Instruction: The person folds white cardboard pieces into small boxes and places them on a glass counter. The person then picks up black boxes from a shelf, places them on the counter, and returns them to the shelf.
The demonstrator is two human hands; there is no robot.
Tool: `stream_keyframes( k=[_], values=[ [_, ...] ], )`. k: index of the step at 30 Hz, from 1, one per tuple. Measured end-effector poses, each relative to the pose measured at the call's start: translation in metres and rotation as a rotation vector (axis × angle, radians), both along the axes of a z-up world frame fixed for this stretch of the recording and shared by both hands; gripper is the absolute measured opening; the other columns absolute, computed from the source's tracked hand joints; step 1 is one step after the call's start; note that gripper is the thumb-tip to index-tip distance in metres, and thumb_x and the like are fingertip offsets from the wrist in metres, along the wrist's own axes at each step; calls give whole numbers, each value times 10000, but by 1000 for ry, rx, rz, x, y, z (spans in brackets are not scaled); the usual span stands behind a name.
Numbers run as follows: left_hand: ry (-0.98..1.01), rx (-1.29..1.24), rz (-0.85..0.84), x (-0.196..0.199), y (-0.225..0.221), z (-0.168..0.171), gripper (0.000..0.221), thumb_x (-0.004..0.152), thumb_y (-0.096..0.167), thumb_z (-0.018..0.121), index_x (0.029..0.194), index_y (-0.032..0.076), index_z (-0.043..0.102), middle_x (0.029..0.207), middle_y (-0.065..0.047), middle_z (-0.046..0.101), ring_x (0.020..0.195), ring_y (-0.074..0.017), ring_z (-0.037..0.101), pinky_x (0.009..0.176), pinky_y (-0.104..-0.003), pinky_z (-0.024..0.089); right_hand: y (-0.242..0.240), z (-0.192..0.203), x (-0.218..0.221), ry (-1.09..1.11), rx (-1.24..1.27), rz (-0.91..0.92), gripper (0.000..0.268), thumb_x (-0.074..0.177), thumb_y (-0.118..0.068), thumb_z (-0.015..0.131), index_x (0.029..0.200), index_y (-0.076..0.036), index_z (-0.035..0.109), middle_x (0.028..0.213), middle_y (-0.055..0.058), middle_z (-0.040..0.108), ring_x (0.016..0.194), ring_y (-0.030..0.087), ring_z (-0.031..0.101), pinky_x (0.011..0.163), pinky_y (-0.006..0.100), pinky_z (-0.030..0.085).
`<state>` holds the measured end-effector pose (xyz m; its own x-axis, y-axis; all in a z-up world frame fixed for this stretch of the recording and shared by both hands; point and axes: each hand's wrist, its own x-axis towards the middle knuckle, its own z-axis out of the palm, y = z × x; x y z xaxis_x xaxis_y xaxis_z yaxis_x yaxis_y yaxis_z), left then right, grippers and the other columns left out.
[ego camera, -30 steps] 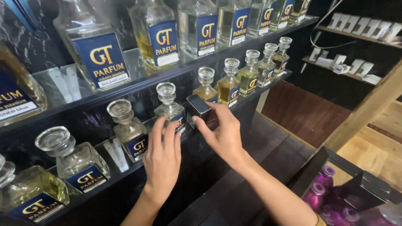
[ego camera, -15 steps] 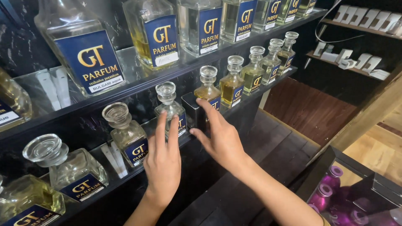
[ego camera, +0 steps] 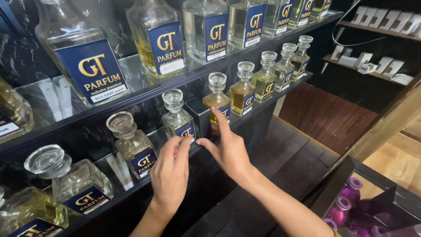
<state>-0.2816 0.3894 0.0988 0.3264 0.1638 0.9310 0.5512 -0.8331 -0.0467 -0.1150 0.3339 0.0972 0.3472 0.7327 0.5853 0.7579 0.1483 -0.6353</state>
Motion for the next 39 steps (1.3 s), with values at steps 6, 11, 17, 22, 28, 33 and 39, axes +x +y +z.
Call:
stream_keyframes(
  k=[6, 11, 17, 22, 28, 33, 39],
  values=[
    [41, -43, -72, -2, 3, -6, 183, 972, 32, 685, 1132, 108, 728, 1055, -13, 665, 807, -198, 650, 680, -344, 561, 1, 1, -1, -43, 72, 5, 786, 864, -350, 800, 1494, -151, 376, 1242, 155, 741, 1116, 264, 753, 749, 348, 647],
    [28, -65, -140, -4, 2, -6, 188, 973, 15, 678, 1147, 65, 729, 1088, -49, 715, 830, -224, 660, 756, -361, 565, -2, 3, -6, 23, 88, -35, 574, 884, -306, 777, 1362, -144, 503, 1065, 53, 788, 589, 106, 687, 643, 241, 594],
    [4, -43, -138, -3, 2, -6, 170, 971, 21, 692, 1130, 53, 743, 1070, -58, 722, 824, -208, 671, 750, -343, 575, 3, -5, 0, -52, 189, -46, 525, 885, -287, 798, 1296, -78, 547, 1099, 110, 759, 973, 155, 761, 691, 252, 599],
    [7, -58, -153, -3, 3, -8, 179, 982, 19, 672, 1147, 56, 730, 1082, -60, 714, 839, -221, 668, 760, -355, 570, -8, 2, -5, -79, 217, -14, 521, 933, -224, 736, 1366, -55, 501, 1155, 117, 668, 988, 199, 677, 762, 286, 562],
    [-15, -59, -134, -2, 0, -2, 164, 1002, 47, 662, 1156, 52, 718, 1088, -62, 666, 839, -211, 693, 748, -344, 579, -10, 4, -4, -66, 197, -8, 649, 934, -244, 745, 1460, -40, 425, 1127, 123, 657, 1022, 216, 668, 874, 328, 564],
    [-40, -33, -162, -3, -1, -2, 127, 987, 25, 689, 1109, 28, 725, 1028, -81, 657, 826, -228, 684, 758, -349, 578, -8, 5, -7, -81, 175, -32, 649, 918, -263, 763, 1447, -57, 450, 1019, 89, 672, 919, 190, 667, 839, 321, 559],
    [-36, -21, -164, -4, -3, 1, 98, 979, 18, 702, 1075, 18, 727, 1011, -83, 662, 832, -218, 695, 751, -328, 590, -10, 3, -6, -56, 148, -13, 666, 909, -293, 776, 1428, -28, 453, 1028, 119, 678, 953, 206, 680, 825, 326, 557]
  ],
)
